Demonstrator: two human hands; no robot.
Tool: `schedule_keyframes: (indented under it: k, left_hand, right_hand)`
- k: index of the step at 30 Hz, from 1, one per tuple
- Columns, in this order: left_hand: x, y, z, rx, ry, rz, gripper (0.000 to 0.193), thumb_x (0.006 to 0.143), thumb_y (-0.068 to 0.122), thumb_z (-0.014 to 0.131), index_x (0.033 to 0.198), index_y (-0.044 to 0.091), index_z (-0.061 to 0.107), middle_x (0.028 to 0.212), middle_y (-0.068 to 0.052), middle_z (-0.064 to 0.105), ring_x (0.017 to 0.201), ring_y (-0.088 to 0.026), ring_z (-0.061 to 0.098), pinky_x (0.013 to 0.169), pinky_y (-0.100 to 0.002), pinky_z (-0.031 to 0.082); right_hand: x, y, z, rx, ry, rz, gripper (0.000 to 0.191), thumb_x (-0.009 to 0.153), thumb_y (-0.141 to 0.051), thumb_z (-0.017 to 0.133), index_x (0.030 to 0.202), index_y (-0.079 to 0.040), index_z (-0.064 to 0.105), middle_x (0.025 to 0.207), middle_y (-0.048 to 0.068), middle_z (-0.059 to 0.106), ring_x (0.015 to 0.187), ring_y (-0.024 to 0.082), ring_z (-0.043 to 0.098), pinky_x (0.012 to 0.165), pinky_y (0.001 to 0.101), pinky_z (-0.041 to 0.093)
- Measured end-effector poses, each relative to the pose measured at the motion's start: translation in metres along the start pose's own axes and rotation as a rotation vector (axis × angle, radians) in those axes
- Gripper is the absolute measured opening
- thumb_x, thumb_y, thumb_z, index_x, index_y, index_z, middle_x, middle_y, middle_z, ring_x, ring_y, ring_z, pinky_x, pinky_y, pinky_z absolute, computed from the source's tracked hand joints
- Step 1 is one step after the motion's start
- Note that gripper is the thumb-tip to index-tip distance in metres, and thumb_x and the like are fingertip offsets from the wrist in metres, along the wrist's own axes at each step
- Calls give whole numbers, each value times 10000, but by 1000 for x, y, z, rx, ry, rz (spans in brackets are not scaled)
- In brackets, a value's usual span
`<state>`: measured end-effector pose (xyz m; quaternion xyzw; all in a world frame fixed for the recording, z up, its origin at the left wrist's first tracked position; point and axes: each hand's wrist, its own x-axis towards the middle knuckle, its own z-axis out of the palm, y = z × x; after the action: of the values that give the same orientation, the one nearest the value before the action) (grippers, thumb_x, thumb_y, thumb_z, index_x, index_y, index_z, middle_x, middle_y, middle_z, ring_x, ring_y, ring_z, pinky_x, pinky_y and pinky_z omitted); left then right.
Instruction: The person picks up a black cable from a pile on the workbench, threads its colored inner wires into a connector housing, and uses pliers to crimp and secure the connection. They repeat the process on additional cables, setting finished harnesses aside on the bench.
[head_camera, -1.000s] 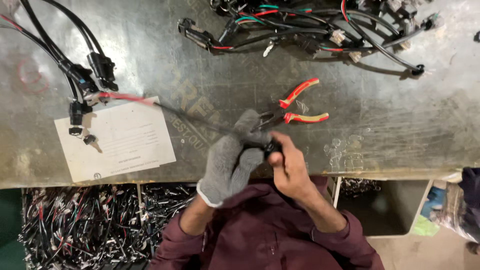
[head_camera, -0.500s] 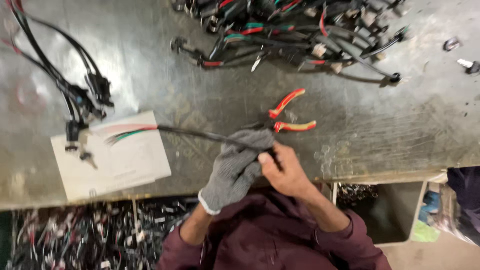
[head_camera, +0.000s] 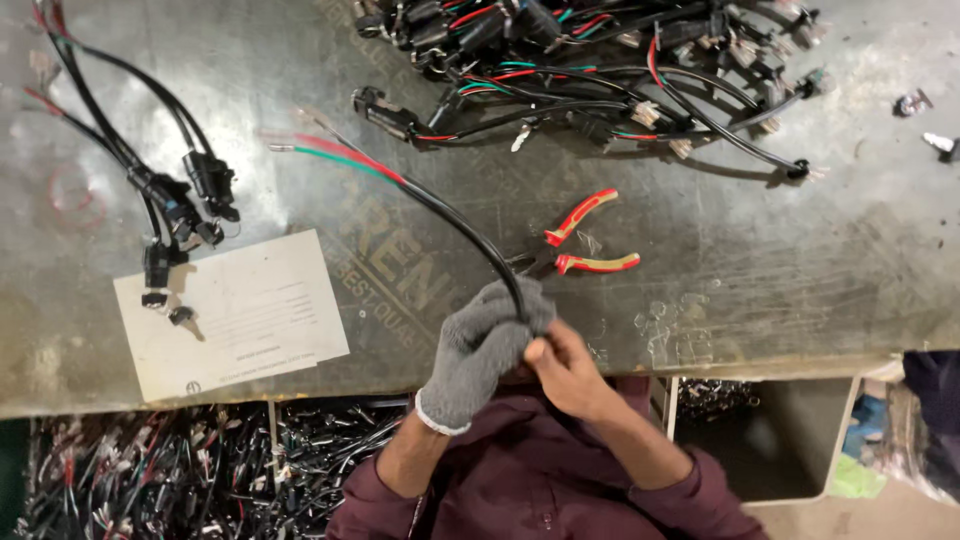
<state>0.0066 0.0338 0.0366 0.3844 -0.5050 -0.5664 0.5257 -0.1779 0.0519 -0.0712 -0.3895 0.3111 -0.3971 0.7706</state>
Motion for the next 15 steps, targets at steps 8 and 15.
schedule_keyframes:
  k: [8, 15]
  left_hand:
    - [10, -23, -14, -96, 67, -72, 421, 1083, 203, 558, 1438, -22, 534, 1372, -83, 620, 1292, -180, 559, 1122, -329, 439]
    - [-5, -25, -19, -209, 226, -177, 323, 1084, 230, 548, 1346, 45, 585, 991, -10, 616, 752, -58, 518, 639, -209, 426]
  right_hand:
    - [32, -57, 5, -1018, -10, -320, 652, 1015, -428, 627, 1482, -63, 357, 1359, 171, 488, 1209, 261, 557, 1020, 410, 465]
    - [72, -138, 0, -1939, 196, -591, 759, 706, -629, 733, 1284, -146, 639, 1347, 150, 563, 1263, 382, 508, 1055, 568, 278]
